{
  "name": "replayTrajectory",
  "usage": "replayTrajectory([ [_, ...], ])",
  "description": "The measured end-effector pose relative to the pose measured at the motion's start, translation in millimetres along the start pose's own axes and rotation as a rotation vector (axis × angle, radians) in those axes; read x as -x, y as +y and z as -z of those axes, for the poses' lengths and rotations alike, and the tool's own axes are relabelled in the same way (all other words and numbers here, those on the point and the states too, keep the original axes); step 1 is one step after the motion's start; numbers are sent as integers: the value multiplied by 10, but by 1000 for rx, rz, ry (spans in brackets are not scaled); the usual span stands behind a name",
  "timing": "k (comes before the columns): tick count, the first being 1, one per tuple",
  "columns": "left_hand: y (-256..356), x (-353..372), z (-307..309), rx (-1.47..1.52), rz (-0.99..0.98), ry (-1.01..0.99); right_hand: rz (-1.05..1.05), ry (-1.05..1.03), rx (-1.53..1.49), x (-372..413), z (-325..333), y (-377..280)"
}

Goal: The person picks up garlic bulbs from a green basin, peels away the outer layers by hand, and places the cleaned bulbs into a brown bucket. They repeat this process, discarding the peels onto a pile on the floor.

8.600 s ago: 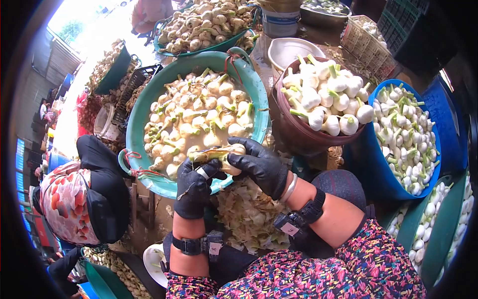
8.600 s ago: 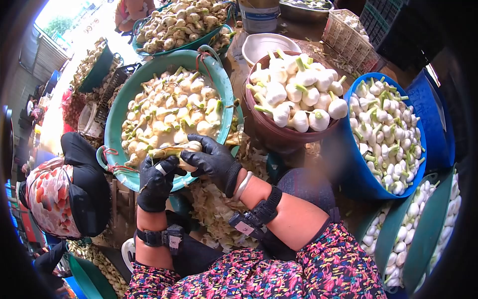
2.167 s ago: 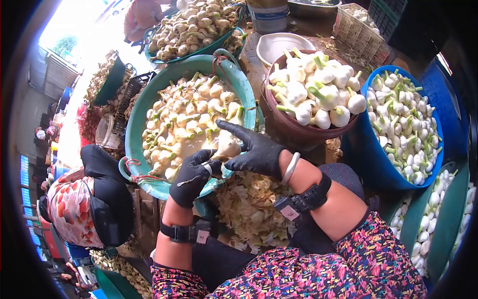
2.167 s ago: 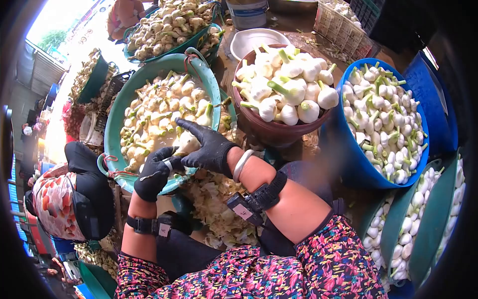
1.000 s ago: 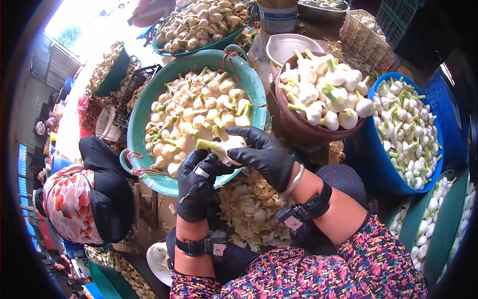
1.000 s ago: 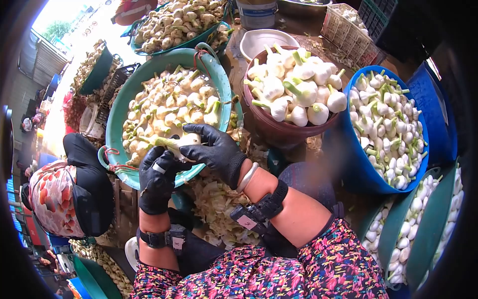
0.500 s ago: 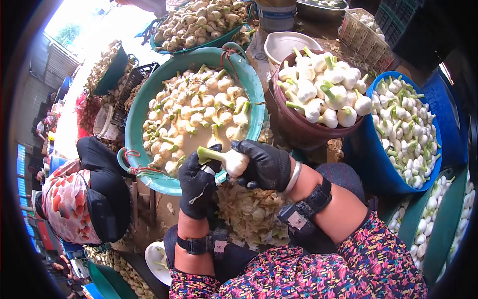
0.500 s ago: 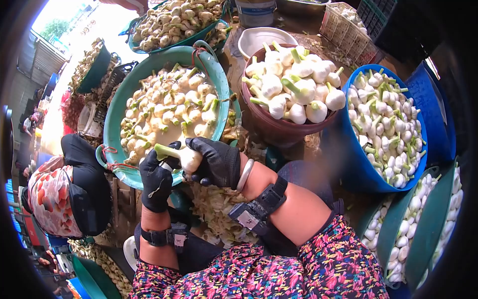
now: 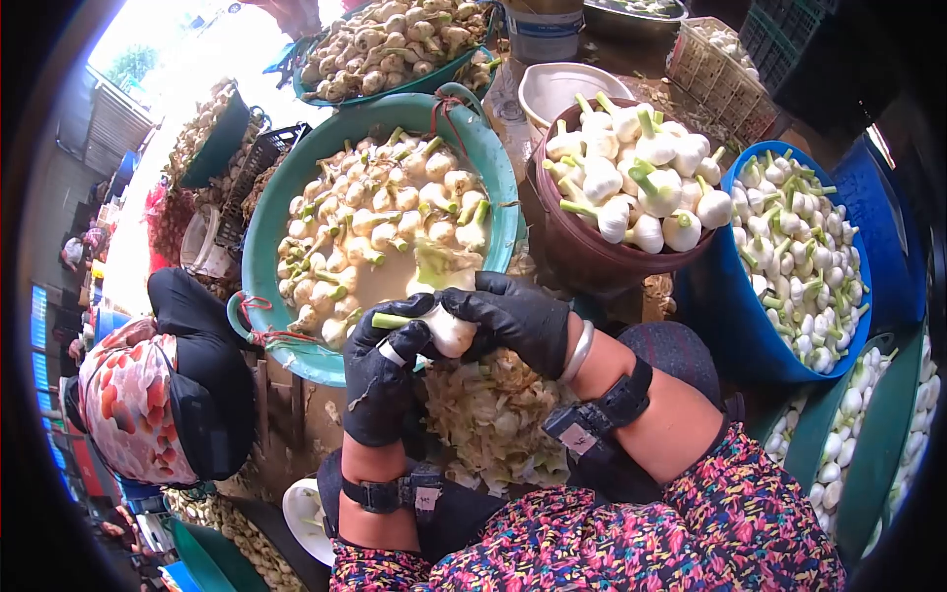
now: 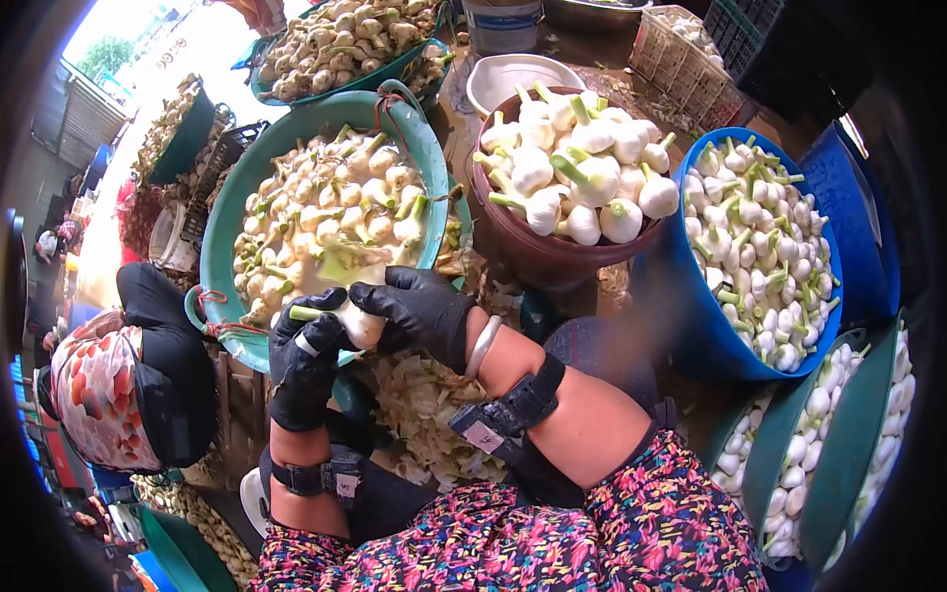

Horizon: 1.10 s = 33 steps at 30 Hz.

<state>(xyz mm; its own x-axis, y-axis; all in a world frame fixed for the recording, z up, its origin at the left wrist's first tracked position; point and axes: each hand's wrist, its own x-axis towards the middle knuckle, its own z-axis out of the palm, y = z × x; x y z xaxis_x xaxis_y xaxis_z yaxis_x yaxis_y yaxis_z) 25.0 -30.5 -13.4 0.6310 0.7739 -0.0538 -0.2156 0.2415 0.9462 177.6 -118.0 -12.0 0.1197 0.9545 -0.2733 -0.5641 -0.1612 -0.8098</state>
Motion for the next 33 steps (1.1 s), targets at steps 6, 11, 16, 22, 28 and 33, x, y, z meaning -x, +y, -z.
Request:
replayTrajectory([
  [6,127,-77,269,-185,-33,37,584,-268,1146,73,-60,77],
  [11,-79,-124,416,7,10,62,-188,-344,1470,45,-30,64],
  [16,-33,-58,140,-17,77,-6,221,-98,189,8,-2,78],
  [22,89,-125,76,11,-13,-47,359,59,162,113,197,-521],
  [28,-8,-133,92,-56,3,-13,683,722,1500,377,1131,-1601],
  [33,35,-133,35,-124,36,18,176,797,1798,49,1658,-1004],
])
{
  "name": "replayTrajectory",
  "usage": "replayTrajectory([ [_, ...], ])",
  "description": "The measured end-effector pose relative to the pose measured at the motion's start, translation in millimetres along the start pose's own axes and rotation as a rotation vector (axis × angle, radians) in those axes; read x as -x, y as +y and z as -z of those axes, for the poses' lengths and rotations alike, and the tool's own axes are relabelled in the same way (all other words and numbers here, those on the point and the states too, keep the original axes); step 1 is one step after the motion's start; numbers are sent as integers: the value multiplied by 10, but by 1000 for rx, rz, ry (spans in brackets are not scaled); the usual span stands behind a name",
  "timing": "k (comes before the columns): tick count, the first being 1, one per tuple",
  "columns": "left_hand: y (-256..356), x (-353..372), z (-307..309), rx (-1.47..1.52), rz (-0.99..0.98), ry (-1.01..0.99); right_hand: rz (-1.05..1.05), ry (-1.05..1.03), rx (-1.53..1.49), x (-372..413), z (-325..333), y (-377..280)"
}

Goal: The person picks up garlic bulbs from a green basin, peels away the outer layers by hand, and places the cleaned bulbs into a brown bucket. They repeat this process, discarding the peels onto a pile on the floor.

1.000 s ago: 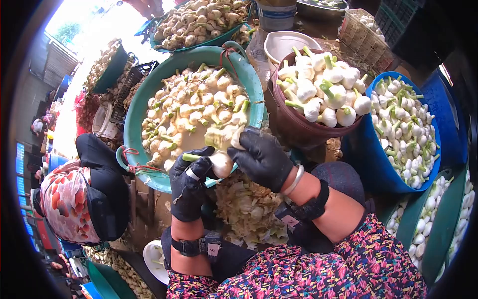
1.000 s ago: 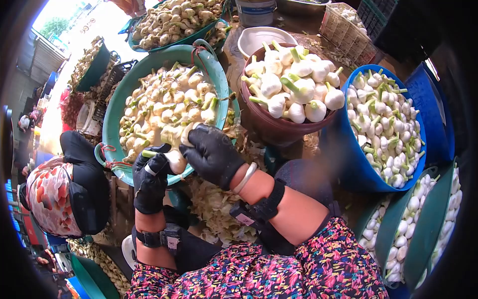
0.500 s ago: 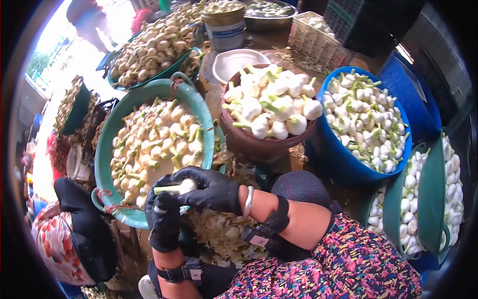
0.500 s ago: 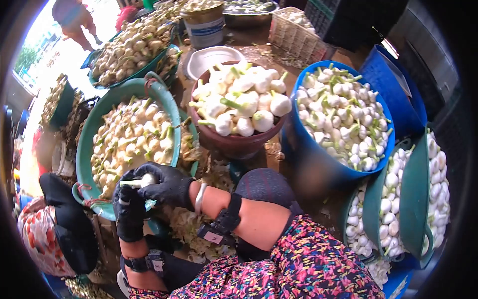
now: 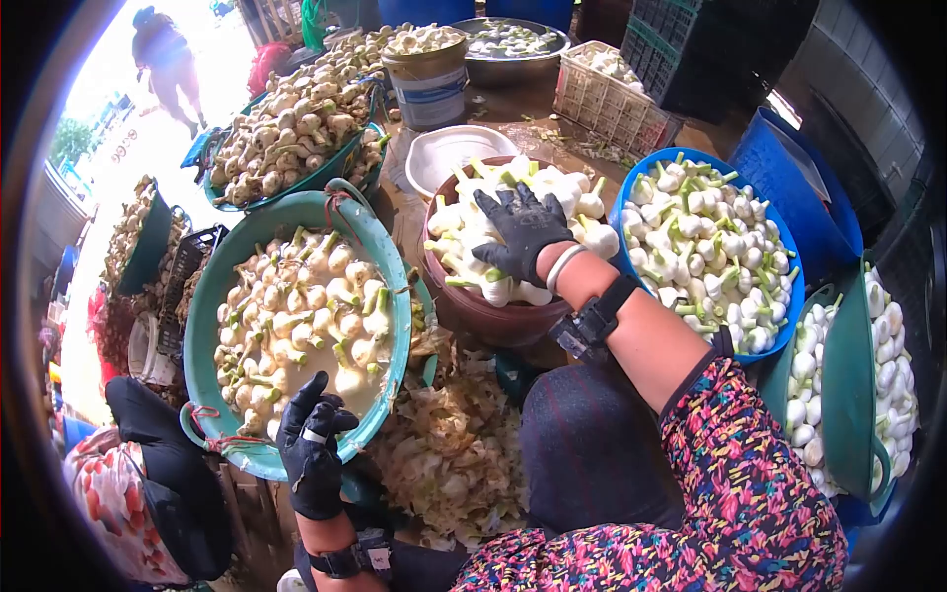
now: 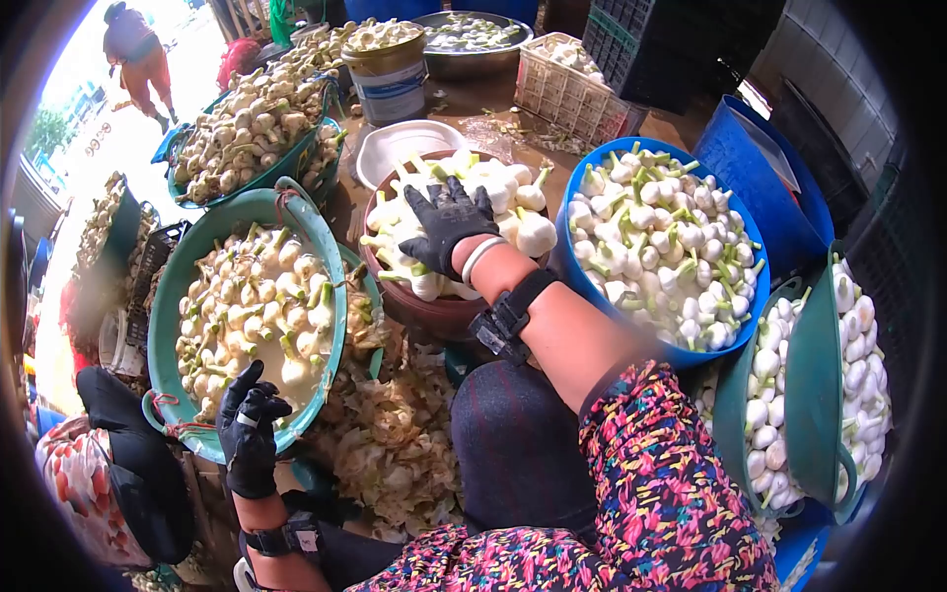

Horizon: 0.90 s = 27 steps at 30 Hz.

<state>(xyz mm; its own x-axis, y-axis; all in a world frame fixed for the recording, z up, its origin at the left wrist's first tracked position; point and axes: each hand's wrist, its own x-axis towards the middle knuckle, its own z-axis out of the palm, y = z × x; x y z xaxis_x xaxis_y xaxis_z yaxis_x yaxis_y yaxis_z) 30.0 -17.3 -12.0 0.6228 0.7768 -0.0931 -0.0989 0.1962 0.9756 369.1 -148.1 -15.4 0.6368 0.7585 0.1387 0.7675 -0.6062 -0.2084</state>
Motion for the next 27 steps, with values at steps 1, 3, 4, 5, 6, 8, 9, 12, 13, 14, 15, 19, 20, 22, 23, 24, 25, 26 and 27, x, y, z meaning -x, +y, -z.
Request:
replayTrajectory([
  [1,15,3,25,-14,7,-15,-6,19,83,3,-79,-39],
  [3,49,-34,160,-36,-52,-4,-54,-132,80,-53,33,-70],
  [4,98,-57,241,-108,-89,57,-37,-140,119,-120,-32,-1],
  [5,154,-100,347,-187,-126,117,-41,-121,91,-150,54,-29],
  [6,165,-172,489,-337,-124,136,-16,-22,5,-146,94,-18],
  [8,16,-335,757,-651,-157,86,75,77,-160,-148,214,-112],
  [9,-87,-420,857,-822,-195,12,129,111,-263,-147,272,-183],
  [12,-265,-571,877,-1480,-84,-222,220,-45,-816,65,486,-688],
  [13,-335,-613,879,-1607,-103,-271,125,-259,-1244,196,482,-896],
  [14,-318,-656,786,-1717,126,-339,88,-270,-1428,381,509,-1156],
  [15,-373,-673,770,-1722,171,-410,86,-330,-1414,521,550,-1328],
  [19,-523,-759,771,-1706,347,-580,76,-620,-1596,822,-37,-1636],
  [20,-497,-768,730,-1748,329,-676,67,-636,-1536,855,-178,-1627],
  [22,-400,-681,584,-1782,341,-626,66,-648,-1478,824,-319,-1630],
  [23,-354,-665,521,-1780,374,-634,34,-628,-1362,809,-336,-1642],
  [24,-410,-664,539,-1745,368,-624,5,-604,-1244,788,-344,-1646],
  [25,-458,-654,543,-1708,358,-610,11,-598,-1241,768,-361,-1649],
  [26,-488,-655,553,-1646,316,-621,13,-637,-1328,753,-379,-1653],
  [27,-506,-690,570,-1649,310,-617,14,-678,-1417,741,-388,-1651],
])
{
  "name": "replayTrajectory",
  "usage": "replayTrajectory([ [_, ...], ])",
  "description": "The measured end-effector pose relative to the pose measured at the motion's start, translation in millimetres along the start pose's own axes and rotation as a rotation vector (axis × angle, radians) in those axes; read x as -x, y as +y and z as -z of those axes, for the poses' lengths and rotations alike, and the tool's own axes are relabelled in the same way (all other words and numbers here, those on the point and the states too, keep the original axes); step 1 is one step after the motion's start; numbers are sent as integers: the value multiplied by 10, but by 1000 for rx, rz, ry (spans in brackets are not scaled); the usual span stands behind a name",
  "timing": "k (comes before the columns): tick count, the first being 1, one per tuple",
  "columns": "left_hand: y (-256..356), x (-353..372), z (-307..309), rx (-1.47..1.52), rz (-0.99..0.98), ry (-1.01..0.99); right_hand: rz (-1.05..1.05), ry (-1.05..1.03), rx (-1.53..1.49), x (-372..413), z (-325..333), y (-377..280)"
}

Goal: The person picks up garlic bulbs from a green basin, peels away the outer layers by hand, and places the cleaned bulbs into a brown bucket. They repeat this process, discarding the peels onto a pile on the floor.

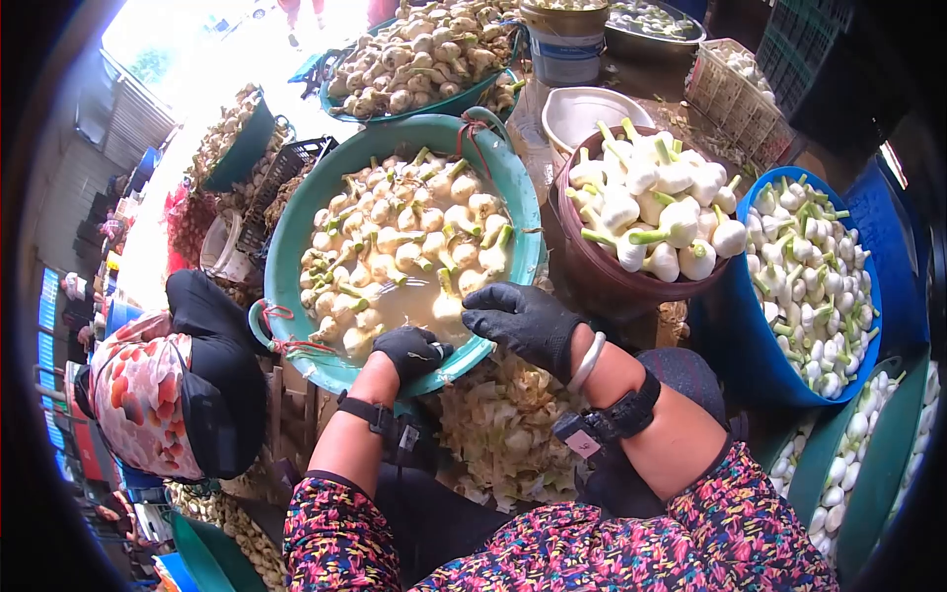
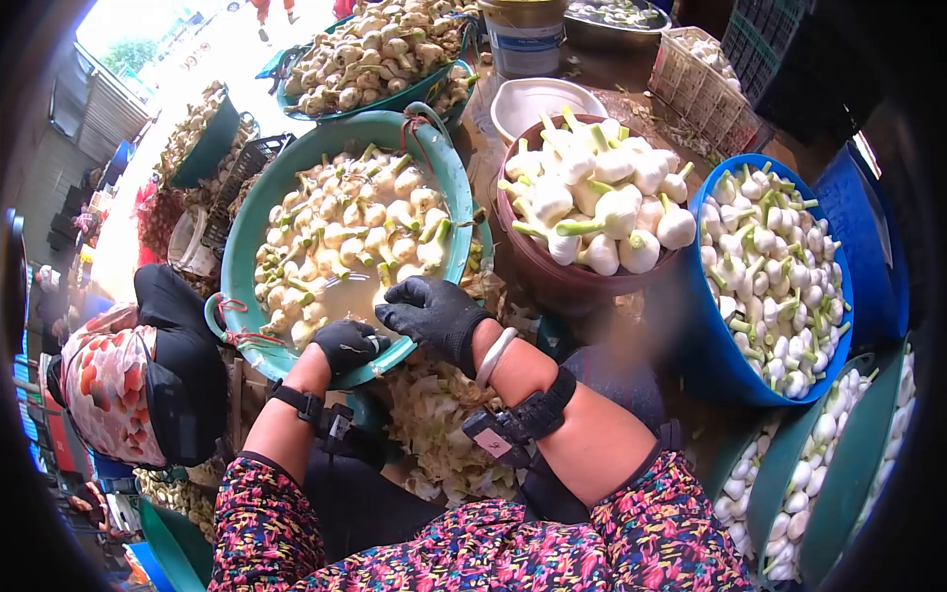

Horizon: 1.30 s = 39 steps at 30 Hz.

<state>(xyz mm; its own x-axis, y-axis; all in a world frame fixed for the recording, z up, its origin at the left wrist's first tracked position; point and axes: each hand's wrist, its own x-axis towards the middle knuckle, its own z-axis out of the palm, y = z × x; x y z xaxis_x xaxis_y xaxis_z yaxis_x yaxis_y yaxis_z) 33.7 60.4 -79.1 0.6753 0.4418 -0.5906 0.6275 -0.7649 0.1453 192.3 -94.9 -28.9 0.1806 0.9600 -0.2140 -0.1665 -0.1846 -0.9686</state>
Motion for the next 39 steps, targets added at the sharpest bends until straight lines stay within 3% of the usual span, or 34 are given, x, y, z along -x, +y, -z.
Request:
replayTrajectory([
  [4,-125,-5,-3,-61,57,-10,-41,13,57,11,10,20],
  [6,-261,102,61,246,116,44,-28,21,39,-6,6,88],
  [7,-362,136,8,347,52,217,-14,27,19,-16,-4,103],
  [8,-293,248,85,345,56,213,-16,25,15,-5,-30,93],
  [10,-156,576,267,791,-140,393,41,-3,42,18,-107,53],
  [11,-64,710,340,791,-138,395,220,34,185,-31,-179,134],
  [13,140,918,400,1079,-354,335,258,-53,92,-96,-256,169],
  [14,209,953,374,1082,-351,339,294,-136,-3,-111,-279,179],
  [15,278,976,339,1301,-273,414,189,-172,-253,-104,-296,196],
  [16,352,999,319,1518,-189,490,188,-174,-251,-77,-311,170],
  [18,355,929,179,1828,-342,441,96,-137,-485,-12,-328,100],
  [20,407,825,79,1990,-380,374,196,-71,-413,-17,-328,130],
  [22,404,772,27,1882,-328,431,598,136,237,-18,-291,152],
  [24,482,720,3,1720,-212,659,576,107,140,17,-314,138],
  [26,572,785,98,1779,-287,690,203,-30,-537,45,-335,95],
  [27,555,793,113,1741,-292,661,153,-17,-410,47,-305,89],
  [34,591,879,176,1686,-297,588,118,-30,-434,36,-270,201],
  [36,576,888,164,1657,-299,554,76,-12,-766,-40,-266,336],
  [37,564,890,132,1555,-292,572,-80,-95,-950,149,-260,-51],
  [39,587,905,142,1426,-256,582,-32,-32,-829,181,-219,-12],
])
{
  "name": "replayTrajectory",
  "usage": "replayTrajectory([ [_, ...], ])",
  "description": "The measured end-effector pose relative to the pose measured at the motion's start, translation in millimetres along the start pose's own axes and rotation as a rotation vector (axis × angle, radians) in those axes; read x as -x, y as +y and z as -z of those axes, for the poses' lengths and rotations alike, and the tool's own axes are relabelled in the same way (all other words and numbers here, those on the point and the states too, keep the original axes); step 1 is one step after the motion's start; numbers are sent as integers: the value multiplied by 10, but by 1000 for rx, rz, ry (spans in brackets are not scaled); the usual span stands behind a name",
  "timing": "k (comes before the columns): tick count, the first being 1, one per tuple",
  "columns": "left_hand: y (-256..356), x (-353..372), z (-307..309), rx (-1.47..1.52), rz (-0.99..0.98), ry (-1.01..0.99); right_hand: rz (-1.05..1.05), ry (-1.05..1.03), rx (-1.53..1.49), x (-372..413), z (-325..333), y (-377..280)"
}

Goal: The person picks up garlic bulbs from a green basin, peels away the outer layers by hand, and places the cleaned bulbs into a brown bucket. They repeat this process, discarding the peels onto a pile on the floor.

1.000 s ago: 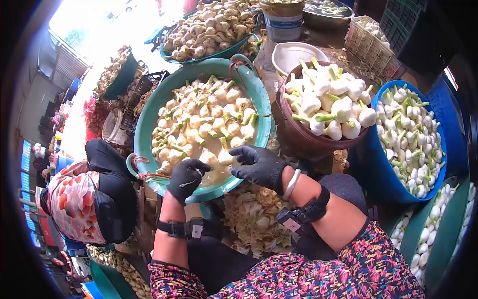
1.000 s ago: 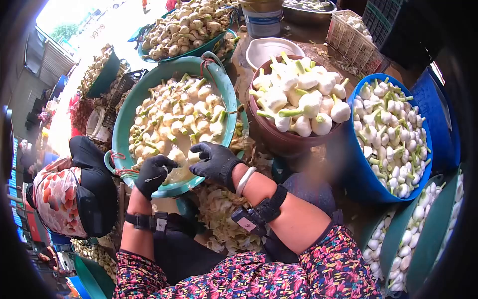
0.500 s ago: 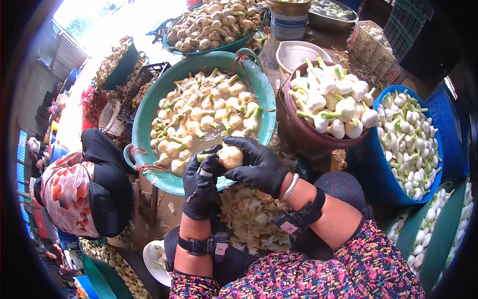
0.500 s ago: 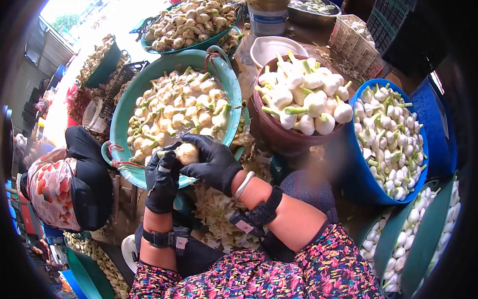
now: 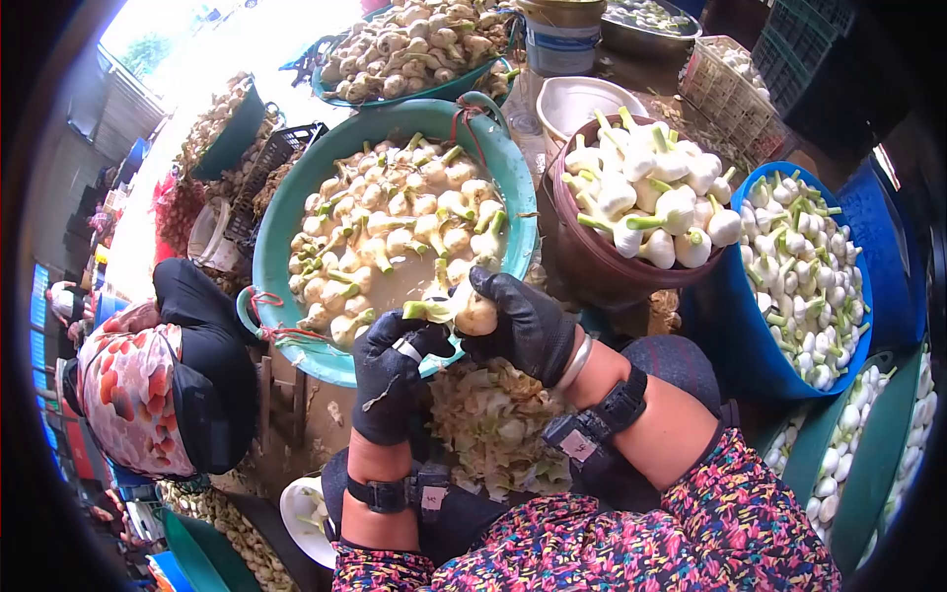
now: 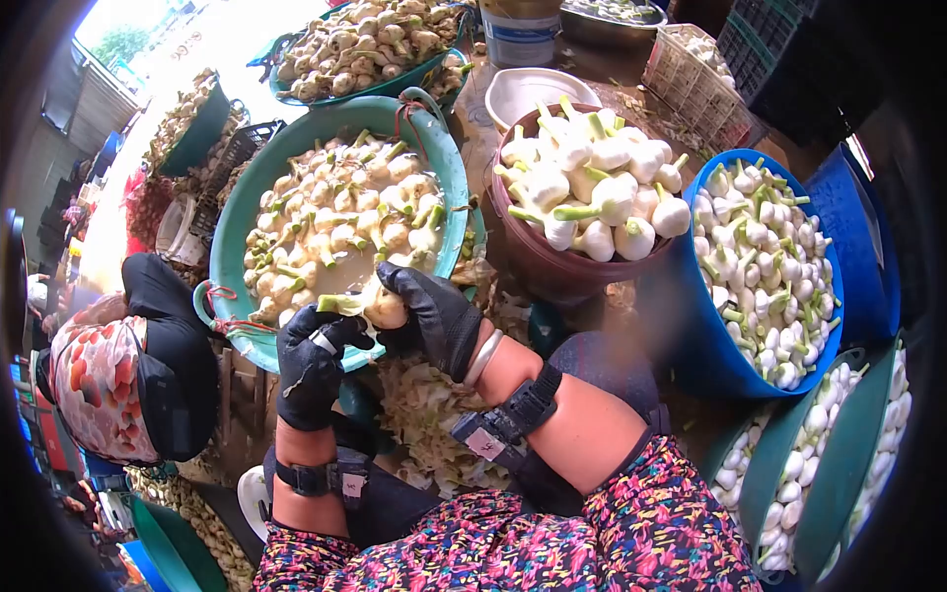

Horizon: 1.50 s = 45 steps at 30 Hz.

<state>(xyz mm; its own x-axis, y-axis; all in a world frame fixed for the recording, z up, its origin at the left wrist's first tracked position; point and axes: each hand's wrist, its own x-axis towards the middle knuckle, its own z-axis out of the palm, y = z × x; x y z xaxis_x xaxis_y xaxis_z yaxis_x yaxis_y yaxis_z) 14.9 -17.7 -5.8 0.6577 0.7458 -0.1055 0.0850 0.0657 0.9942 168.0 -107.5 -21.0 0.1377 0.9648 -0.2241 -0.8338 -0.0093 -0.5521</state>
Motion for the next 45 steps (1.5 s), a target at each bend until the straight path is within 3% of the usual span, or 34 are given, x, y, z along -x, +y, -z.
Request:
replayTrajectory([
  [1,36,3,-29,1,1,-2,66,36,124,-3,27,1],
  [3,87,4,-68,282,118,-35,102,30,123,-84,68,-12],
  [5,37,-22,-57,281,95,-92,257,32,252,-115,58,9],
  [7,-14,-51,-103,446,65,-24,231,0,253,-89,47,3],
  [13,-52,-57,-41,379,126,-6,236,-91,236,-30,38,67],
  [16,-69,-49,24,351,90,-26,215,-14,340,-27,30,75],
  [17,-63,-28,49,210,64,-44,217,-14,340,-23,41,54],
  [19,-110,-30,126,68,42,-62,130,-79,301,-13,76,-4],
  [20,-200,-58,184,-31,-85,-79,-199,-18,79,-23,21,-14],
  [21,-252,-68,209,-131,-213,-97,-201,-15,76,-8,16,13],
  [23,-190,-77,127,-126,-267,-77,-525,-162,-110,29,8,64],
  [25,-92,-66,31,-408,-421,-86,-523,-186,-106,72,-18,81],
  [27,-132,-66,38,-351,-441,-122,-519,-235,-98,103,-41,81],
  [29,-141,-30,18,140,-54,68,-484,-156,-197,10,15,37],
  [30,-107,8,114,160,-23,-80,-435,-158,-193,4,38,-30],
  [31,-59,0,170,310,202,-128,-425,-188,-224,-37,73,-31],
  [34,-5,81,44,242,219,-109,-392,-137,-193,-14,108,-39],
  [36,-38,118,-52,351,136,29,-338,-119,-57,14,43,-17],
  [39,-25,98,-35,233,100,12,-313,-166,28,-102,179,51],
  [41,-18,77,-5,173,81,1,-209,-70,118,-69,106,18],
  [43,-32,82,44,210,188,1,185,-10,620,-118,107,50],
  [44,-106,56,59,407,167,26,320,19,682,-90,47,78],
  [45,-186,-4,155,416,85,-4,319,10,680,-38,-8,57],
])
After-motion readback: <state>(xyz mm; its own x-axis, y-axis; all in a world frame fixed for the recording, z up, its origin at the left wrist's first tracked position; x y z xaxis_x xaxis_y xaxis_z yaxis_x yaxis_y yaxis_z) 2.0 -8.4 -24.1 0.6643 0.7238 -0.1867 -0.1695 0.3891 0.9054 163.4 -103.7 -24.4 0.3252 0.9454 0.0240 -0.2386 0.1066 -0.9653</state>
